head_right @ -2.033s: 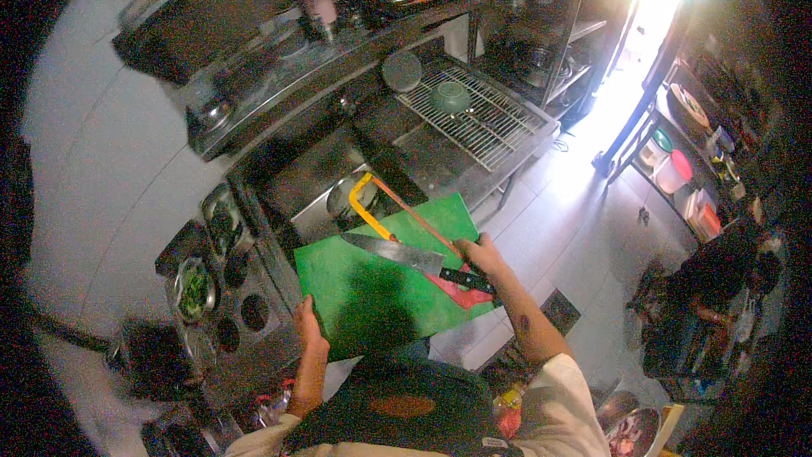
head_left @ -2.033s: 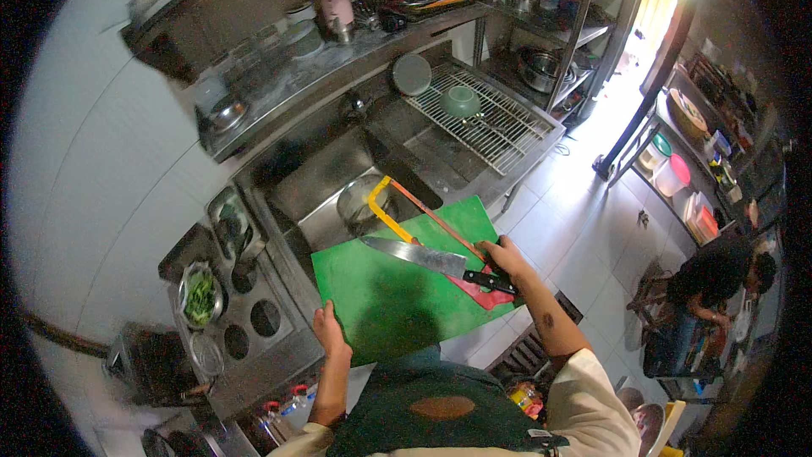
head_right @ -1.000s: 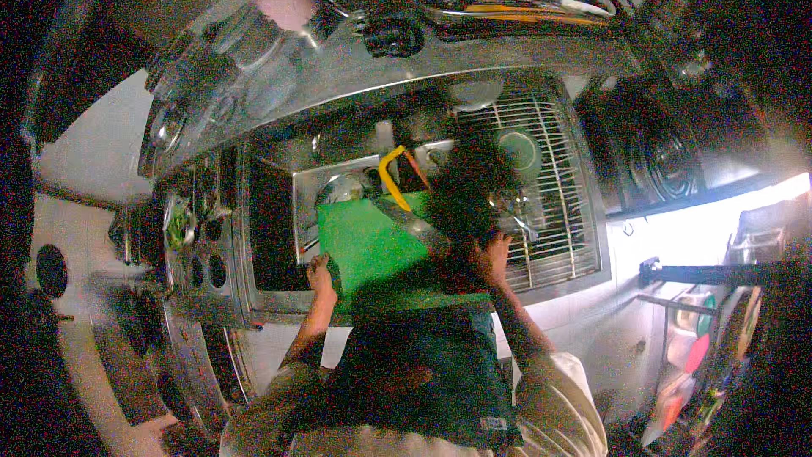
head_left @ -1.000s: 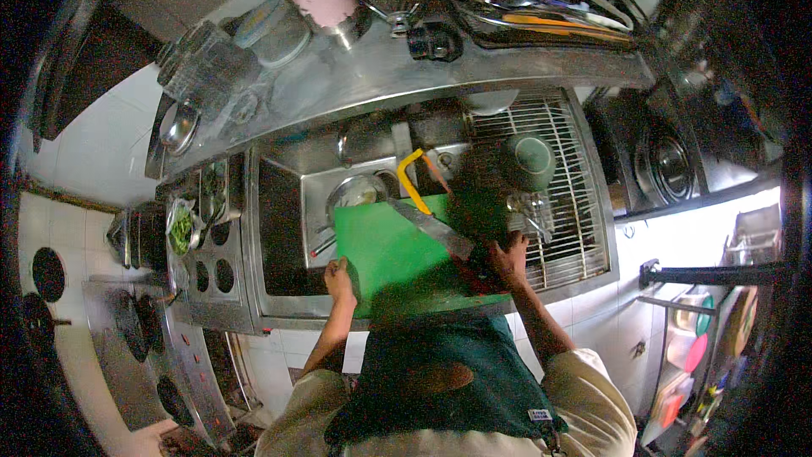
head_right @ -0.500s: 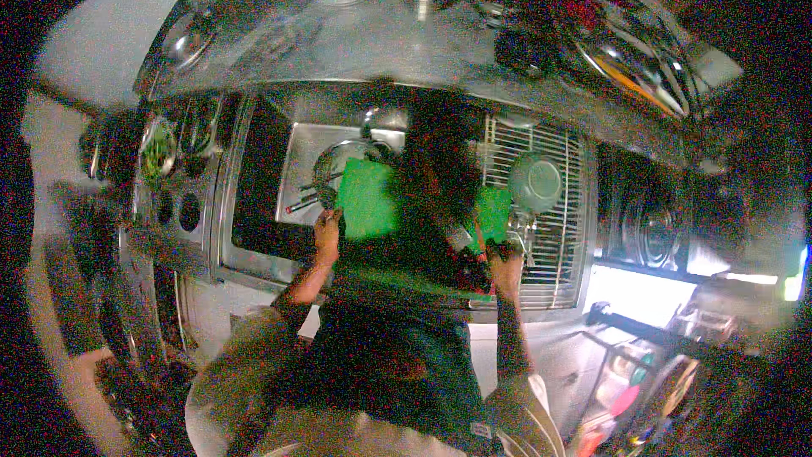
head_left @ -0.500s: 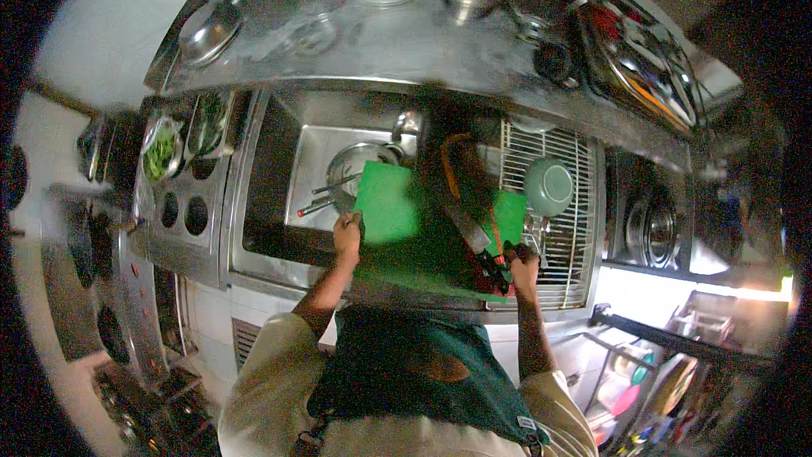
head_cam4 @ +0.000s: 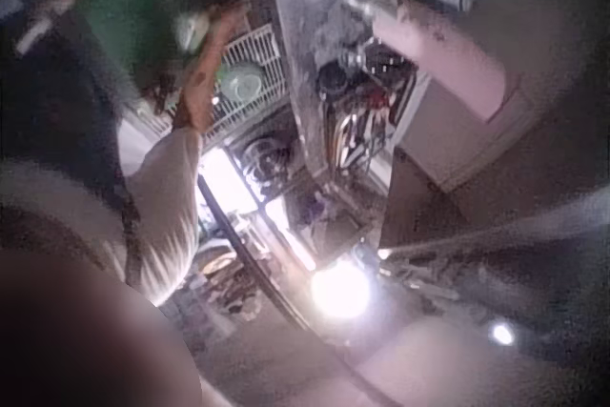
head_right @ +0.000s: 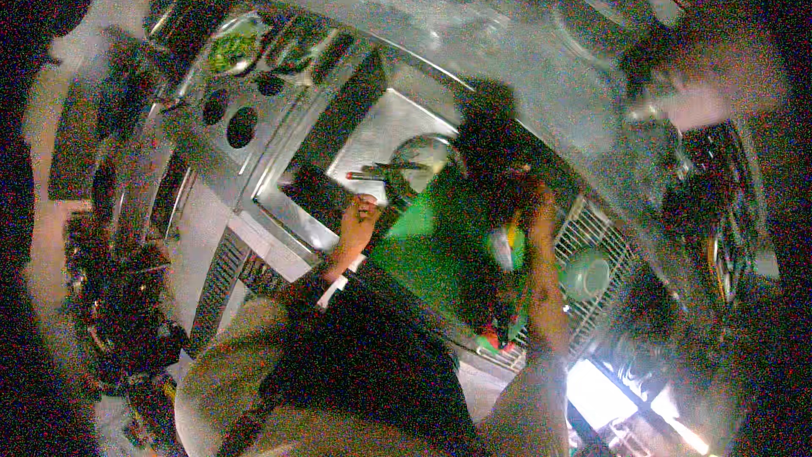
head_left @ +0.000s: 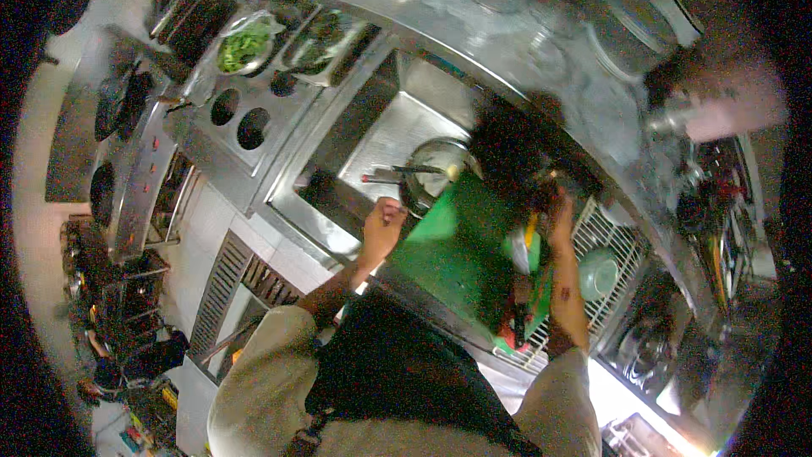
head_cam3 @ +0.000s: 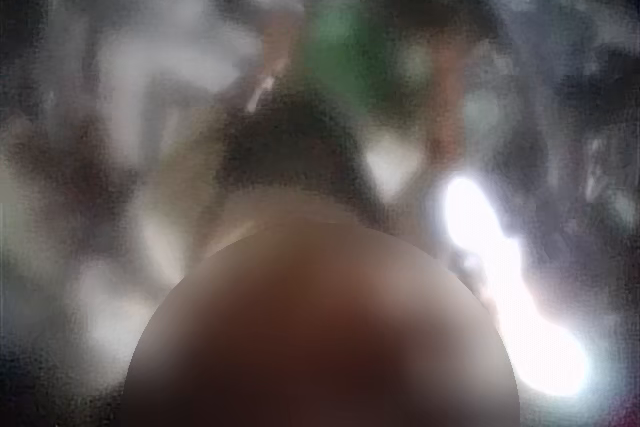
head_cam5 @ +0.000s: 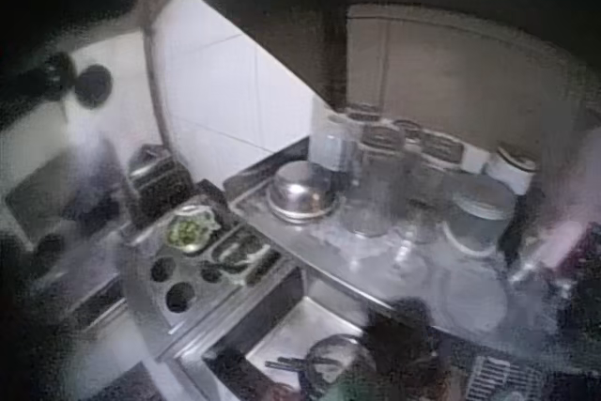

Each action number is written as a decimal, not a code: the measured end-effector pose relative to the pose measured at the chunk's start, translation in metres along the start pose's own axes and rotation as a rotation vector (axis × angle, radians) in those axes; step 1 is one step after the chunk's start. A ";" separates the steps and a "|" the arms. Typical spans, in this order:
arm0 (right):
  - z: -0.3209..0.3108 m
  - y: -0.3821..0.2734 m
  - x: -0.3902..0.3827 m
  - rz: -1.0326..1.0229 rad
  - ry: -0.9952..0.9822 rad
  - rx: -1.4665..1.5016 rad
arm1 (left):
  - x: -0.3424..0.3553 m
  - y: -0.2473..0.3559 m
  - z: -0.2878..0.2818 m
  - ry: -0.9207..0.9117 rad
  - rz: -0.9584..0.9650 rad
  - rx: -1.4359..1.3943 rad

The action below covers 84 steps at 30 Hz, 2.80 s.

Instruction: The person uses a hacksaw to cut through a piece of meat on a green cutting board, then carries the cutting board to a sink and washes it by hand with water and a brush.

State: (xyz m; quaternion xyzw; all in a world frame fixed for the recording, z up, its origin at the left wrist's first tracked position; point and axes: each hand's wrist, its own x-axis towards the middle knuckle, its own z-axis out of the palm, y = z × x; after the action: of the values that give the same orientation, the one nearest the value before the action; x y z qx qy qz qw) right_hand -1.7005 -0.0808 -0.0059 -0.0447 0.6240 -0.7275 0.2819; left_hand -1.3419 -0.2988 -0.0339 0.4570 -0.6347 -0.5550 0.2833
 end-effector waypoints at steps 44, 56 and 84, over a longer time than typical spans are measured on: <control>-0.012 -0.055 -0.047 -0.073 -0.421 -0.523 | 0.013 0.081 0.229 -1.337 -0.521 -0.913; -0.031 -0.056 -0.044 -0.022 -0.391 -0.558 | 0.008 0.061 0.239 -1.243 -0.799 -1.090; 0.059 -0.094 -0.080 -0.444 -0.234 -2.149 | -0.005 0.116 0.228 -0.809 0.472 -0.008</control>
State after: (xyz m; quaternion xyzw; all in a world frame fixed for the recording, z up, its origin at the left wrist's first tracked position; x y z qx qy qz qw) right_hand -1.6426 -0.0895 0.1175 -0.4462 0.8788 0.1681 0.0166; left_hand -1.5686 -0.1961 0.0281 0.0458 -0.7787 -0.6114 0.1331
